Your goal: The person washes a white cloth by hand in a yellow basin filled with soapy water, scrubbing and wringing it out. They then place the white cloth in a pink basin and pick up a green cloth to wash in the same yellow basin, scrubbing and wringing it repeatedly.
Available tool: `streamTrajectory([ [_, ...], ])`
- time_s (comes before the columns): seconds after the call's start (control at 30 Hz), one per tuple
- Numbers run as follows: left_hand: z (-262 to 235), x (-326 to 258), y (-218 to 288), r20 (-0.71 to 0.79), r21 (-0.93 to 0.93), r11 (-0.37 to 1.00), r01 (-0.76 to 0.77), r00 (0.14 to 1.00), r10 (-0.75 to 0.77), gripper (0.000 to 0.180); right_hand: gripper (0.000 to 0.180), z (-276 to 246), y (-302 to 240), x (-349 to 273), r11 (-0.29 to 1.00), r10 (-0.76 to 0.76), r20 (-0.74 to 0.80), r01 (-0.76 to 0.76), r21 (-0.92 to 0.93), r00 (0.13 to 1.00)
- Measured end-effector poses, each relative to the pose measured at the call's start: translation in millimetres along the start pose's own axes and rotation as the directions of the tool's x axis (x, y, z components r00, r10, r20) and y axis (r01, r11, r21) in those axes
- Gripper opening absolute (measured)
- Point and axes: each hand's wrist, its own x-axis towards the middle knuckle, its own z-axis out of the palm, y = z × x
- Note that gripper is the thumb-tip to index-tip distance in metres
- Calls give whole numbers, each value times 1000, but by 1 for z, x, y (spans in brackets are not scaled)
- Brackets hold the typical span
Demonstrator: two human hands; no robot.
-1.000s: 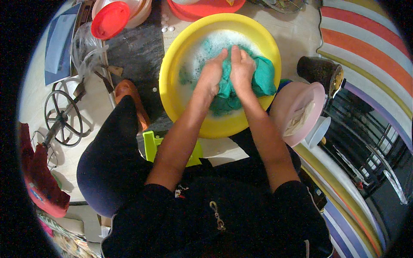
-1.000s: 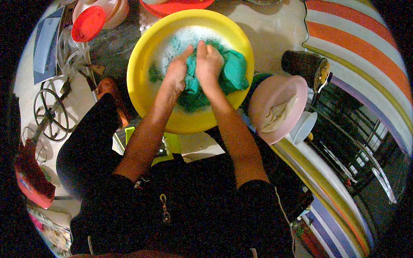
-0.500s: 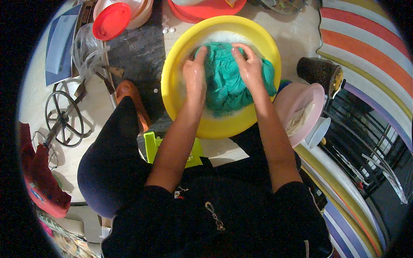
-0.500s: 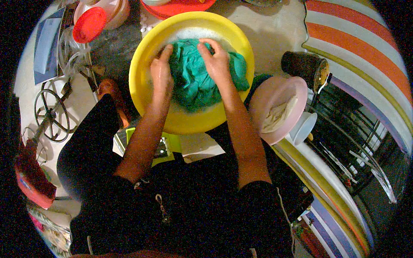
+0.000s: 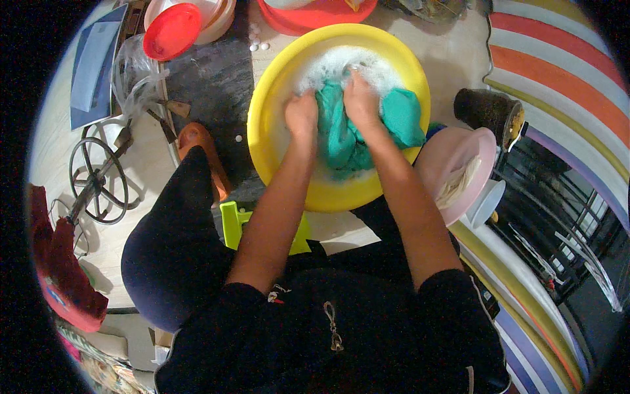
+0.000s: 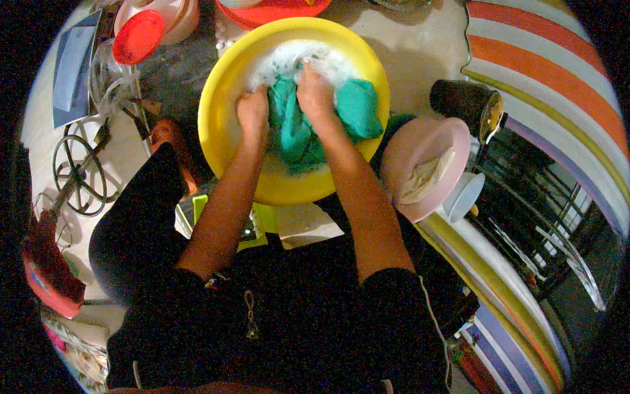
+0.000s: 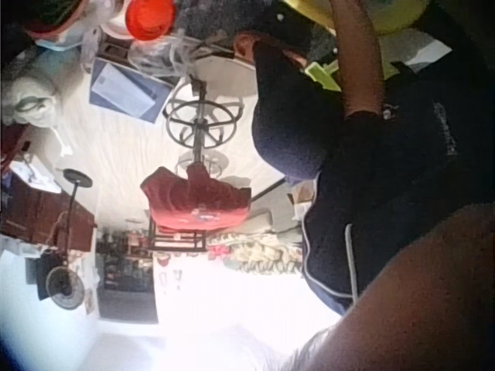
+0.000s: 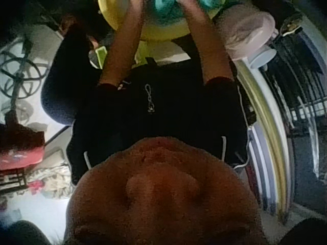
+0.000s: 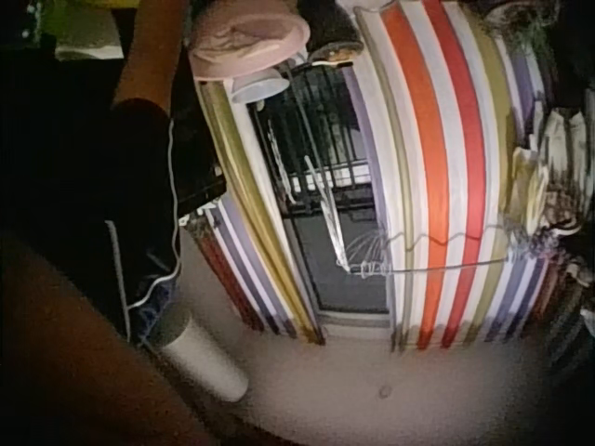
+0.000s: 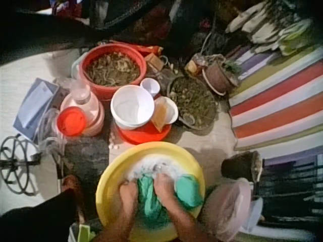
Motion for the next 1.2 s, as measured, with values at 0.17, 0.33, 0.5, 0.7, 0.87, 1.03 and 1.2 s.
streamTrajectory([
  [0.17,5,0,1,241,-695,643,321,947,-212,29,26,-65,-46,-18,715,110,90,-142,685,990],
  [0.33,24,7,-25,363,-854,500,143,852,377,23,24,-67,-85,-69,919,-232,43,205,336,972],
  [0.5,20,-35,10,565,-645,657,391,823,64,31,27,-38,-43,-12,953,200,-188,-147,265,962],
  [0.7,31,12,-38,457,-413,911,-25,859,231,35,29,-30,-64,-69,970,-166,-185,194,144,969],
  [0.87,24,-38,12,341,-327,934,-145,903,260,34,31,-41,-39,-20,949,218,-130,-179,259,967],
  [1.03,11,-12,-4,468,-291,955,-49,864,187,33,31,-33,-65,-62,986,57,-147,-33,165,987],
  [1.2,10,-32,24,454,-564,790,240,890,53,33,37,-33,-51,-25,960,231,-190,-193,201,954],
])
